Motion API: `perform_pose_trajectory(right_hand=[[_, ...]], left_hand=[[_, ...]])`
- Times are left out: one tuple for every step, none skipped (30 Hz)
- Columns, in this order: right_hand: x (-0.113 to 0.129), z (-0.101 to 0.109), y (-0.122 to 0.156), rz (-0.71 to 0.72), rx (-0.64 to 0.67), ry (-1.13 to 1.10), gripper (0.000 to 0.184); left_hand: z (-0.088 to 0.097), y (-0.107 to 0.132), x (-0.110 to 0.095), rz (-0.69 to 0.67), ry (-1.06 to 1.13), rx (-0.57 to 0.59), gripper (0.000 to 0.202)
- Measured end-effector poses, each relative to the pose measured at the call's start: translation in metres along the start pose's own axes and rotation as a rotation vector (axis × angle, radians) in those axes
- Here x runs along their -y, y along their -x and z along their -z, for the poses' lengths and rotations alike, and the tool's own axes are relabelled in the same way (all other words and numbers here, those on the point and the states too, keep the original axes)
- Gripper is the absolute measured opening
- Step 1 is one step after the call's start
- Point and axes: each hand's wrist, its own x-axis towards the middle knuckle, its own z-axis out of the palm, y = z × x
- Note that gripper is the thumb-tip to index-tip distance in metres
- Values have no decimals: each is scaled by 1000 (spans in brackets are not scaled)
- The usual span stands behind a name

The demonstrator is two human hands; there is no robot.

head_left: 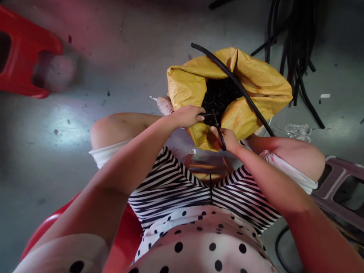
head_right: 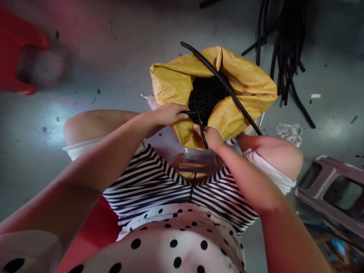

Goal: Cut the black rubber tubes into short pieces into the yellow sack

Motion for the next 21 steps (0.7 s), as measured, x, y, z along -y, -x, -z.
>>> perform_pose_trajectory(right_hand=[[-1,-1,0,-4,-5,9,81],[-2,-1,1,-7,-10,16,81],[-2,-2,1,-7,-16,25,80],[-3,-2,0,-5,-20,36,80],[-4,-2,0,1,-26,48,79],[-4,-2,0,6,-31,58,79],[-5,-2,-1,9,-38,63,79],[-5,-1,-1,10,-47,64,79],[-6,-1,-1,12,-57,59,80],[-6,-1,-2,14,-71,48,81],[-6,0,-1,18,-89,24,82],[-5,1,-1,24,-109,-16,83],[-4,2,-1,26,-127,-76,83],[-3,3,-2,23,-139,-152,83],[-1,5,-2,18,-148,-238,82],[1,6,-2,13,-150,-326,80],[3,8,-3,10,-145,-403,77],[5,10,-4,13,-140,-459,74],[6,12,-5,23,-142,-490,72],[6,13,-7,35,-160,-496,70],[6,15,-8,44,-192,-484,69]], left_hand=[[-2,-1,-1,2,-9,7,49],[-3,-2,-1,7,-18,12,49],[-5,-3,-1,13,-24,14,49],[-6,-3,-1,20,-27,13,49],[-7,-4,0,27,-25,9,48],[-8,-4,1,34,-21,3,48],[-9,-5,2,39,-15,-5,47],[-9,-5,3,44,-9,-14,46],[-9,-5,4,49,-3,-23,46],[-9,-5,5,55,4,-29,46],[-8,-4,5,55,10,-35,47],[-8,-4,6,47,18,-38,47],[-8,-3,5,26,26,-37,48],[-9,-2,4,-11,36,-30,49],[-10,-2,3,-65,51,-16,49],[-12,-1,1,-127,72,4,49],[-13,-1,-1,-187,97,25,49],[-15,-1,-2,-233,121,42,49],[-17,-1,-3,-259,138,56,50],[-17,-1,-3,-262,141,62,50],[-16,-2,-2,-243,128,59,50]])
